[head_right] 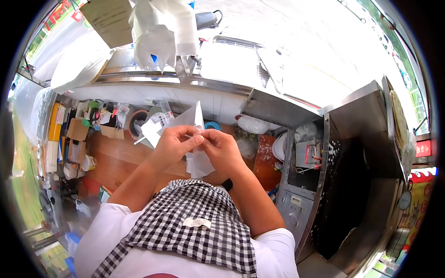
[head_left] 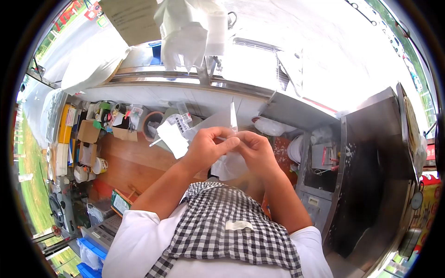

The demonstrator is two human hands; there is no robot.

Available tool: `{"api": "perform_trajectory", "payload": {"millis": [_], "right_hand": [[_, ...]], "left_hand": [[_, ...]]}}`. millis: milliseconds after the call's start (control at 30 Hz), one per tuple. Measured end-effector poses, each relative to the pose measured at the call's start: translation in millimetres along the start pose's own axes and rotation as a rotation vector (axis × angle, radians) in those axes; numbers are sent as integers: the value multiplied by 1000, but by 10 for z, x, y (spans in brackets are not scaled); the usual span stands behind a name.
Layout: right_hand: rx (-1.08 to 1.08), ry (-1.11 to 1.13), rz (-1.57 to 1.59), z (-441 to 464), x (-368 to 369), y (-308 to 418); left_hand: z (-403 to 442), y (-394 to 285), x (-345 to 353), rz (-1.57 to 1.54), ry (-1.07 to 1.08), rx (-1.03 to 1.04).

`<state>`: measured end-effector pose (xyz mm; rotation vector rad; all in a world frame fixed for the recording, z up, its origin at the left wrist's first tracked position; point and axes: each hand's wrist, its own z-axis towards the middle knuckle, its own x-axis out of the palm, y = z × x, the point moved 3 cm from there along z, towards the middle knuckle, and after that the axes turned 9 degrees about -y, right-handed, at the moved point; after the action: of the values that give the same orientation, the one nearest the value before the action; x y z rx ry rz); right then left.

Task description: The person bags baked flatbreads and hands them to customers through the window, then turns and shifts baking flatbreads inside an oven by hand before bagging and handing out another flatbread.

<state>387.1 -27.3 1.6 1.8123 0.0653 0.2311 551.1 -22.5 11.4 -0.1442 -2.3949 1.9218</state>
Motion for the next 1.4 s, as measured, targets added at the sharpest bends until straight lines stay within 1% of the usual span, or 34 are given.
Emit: {"api": "perform_trajectory", "payload": {"millis": [100, 167, 267, 367, 467, 500, 567, 600, 633, 667, 733, 767, 800, 833, 867, 933, 967, 1000, 1067, 1100, 1167, 1200, 1233, 1267, 1300, 1333, 1367, 1400], "right_hand": [[-51, -54, -53, -39, -100, 16], [-75, -124, -134, -68, -162, 54], [-120, -163, -147, -81, -237, -10], [-100, -177, -195, -120, -320, -37], [-41, -176, -90, -159, -434, -75], [-12, -195, 45, -176, -480, -83], [46, -232, 314, -217, -582, -98], [9, -291, 389, -222, -653, -101], [-29, -351, 465, -213, -735, -125], [-68, -410, 539, -204, -836, -171], [-90, -573, 307, -179, -1188, -414], [-98, -655, 174, -186, -1345, -511], [-103, -736, 39, -200, -1509, -624], [-71, -778, -174, -218, -1624, -684], [-154, -777, -331, -284, -1672, -746], [-319, -760, -644, -424, -1505, -515], [-413, -650, -652, -478, -1381, -353], [-502, -575, -688, -549, -1155, 2], [-662, -533, -681, -589, -879, 305], [-668, -479, -732, -552, -907, 267], [-679, -371, -836, -470, -1003, 130], [-543, -408, -763, -474, -1069, 105], [-411, -444, -686, -512, -1125, 78], [-283, -482, -608, -561, -1192, 55], [-181, -520, -523, -626, -1249, 33], [-155, -554, -552, -704, -1299, 75], [-97, -535, -483, -754, -1355, 28], [-41, -517, -411, -793, -1402, -44]], "left_hand": [[19, -22, 85, 7, -7, -45], [45, 39, 159, -62, -5, -85], [55, 70, 250, -123, 5, -127], [55, 29, 330, -145, 18, -166], [82, 8, 384, -156, -7, -194], [94, 4, 399, -160, -21, -202], [110, -35, 435, -340, -35, -237], [127, -53, 447, -429, -40, -255], [169, -23, 436, -635, 16, -289], [204, -5, 379, -735, 51, -267], [277, -15, 293, -935, 125, -219], [269, -180, 325, -932, 12, -237], [348, -152, 249, -1128, 214, -195], [409, -140, 160, -1066, 187, -161], [456, -128, 121, -1005, 160, -126], [445, -223, 205, -701, 87, -82], [406, -286, 256, -546, 50, -64], [342, -383, 371, -410, 118, -54], [220, -541, 688, -141, 265, -23], [190, -497, 821, -205, 404, 77], [102, -718, 885, 228, 342, 359], [86, -816, 902, 440, 300, 508], [142, -802, 850, 596, 213, 672], [248, -716, 768, 675, 148, 745], [364, -598, 680, 767, 80, 771], [460, -469, 571, 897, 41, 762], [554, -312, 459, 976, 7, 724], [648, -111, 341, 970, -12, 695]]}}
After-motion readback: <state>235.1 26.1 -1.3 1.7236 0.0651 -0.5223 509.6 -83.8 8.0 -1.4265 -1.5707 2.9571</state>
